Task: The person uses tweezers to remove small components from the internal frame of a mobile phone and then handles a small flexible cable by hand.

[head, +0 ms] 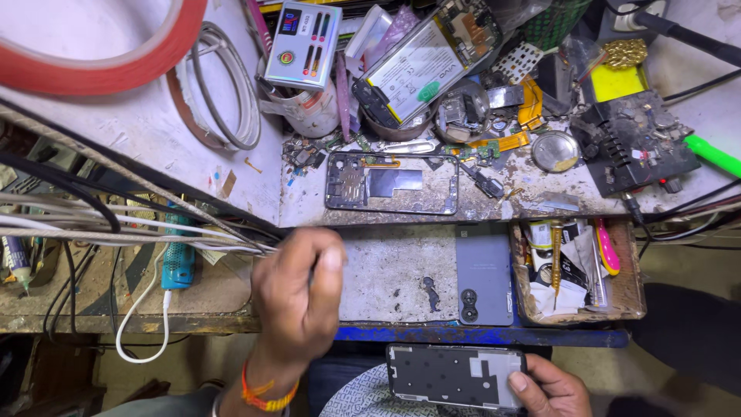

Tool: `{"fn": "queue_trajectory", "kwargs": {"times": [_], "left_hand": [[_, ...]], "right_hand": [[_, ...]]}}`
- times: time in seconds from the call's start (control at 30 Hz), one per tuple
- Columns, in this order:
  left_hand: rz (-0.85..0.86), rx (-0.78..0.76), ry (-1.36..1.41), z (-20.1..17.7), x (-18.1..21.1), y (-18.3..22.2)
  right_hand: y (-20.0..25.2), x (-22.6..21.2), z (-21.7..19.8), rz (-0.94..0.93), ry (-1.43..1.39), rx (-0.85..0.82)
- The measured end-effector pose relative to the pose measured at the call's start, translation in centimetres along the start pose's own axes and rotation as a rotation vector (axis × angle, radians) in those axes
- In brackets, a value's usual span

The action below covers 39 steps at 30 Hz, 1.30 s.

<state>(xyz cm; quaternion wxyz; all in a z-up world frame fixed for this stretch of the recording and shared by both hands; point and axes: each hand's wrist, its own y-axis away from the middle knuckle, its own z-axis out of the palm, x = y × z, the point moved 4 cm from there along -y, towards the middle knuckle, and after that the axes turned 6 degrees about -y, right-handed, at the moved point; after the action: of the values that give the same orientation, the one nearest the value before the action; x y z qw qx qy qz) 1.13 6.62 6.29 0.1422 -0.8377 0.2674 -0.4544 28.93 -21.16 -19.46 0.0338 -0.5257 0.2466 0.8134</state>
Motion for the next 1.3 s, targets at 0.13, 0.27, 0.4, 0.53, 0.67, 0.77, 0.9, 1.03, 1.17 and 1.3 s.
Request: {"fn": "queue_trajectory", "kwargs": {"times": [0.13,0.27,0.4,0.53,0.67,0.77,0.9,1.03,1.17,1.3], "left_hand": [[-0.220,-0.072,-0.094,0.2,-3.0,6.1],[-0.068,0.076,0.312,-0.4,-2.5,8.8],[-0.797,0.010,0.490,0.5,-6.5,13.7],[-0.547,0.005,0.328,1.5,-7.3,15.0],[-0.463,0.121,0.860,2.6,-4.9,11.1],[-0.529,0.044,1.048,3.2,-3.5,9.4],[-0.681,-0.123,1.528,6.0,-2.0,9.6],[-0.696,-0.161,1.715,7.8,-1.1,10.2],[-0.708,-0.137,1.777,7.8,-1.8,10.5],[-0.778,-0.122,1.794,7.6,-2.5,10.6]], "right_hand": [[-0.6,-1.7,2.5,0.031,-0.127,0.024],[-1.6,-3.9,5.7,0.012,-0.274,-0.015],[-1.8,-4.7,8.2,0.058,-0.323,0.033],[-1.9,-4.0,9.4,0.113,-0.354,-0.006],[-1.4,-3.1,10.3,0.141,-0.390,-0.077],[-1.1,-2.5,11.1,0.152,-0.401,-0.061],[-0.6,-1.7,12.9,0.221,-0.381,-0.164],[-0.4,-0.5,14.4,0.255,-0.379,-0.164],[-0.2,0.6,14.4,0.301,-0.290,-0.186],[-0.3,0.0,14.5,0.213,-0.171,-0.309]]}}
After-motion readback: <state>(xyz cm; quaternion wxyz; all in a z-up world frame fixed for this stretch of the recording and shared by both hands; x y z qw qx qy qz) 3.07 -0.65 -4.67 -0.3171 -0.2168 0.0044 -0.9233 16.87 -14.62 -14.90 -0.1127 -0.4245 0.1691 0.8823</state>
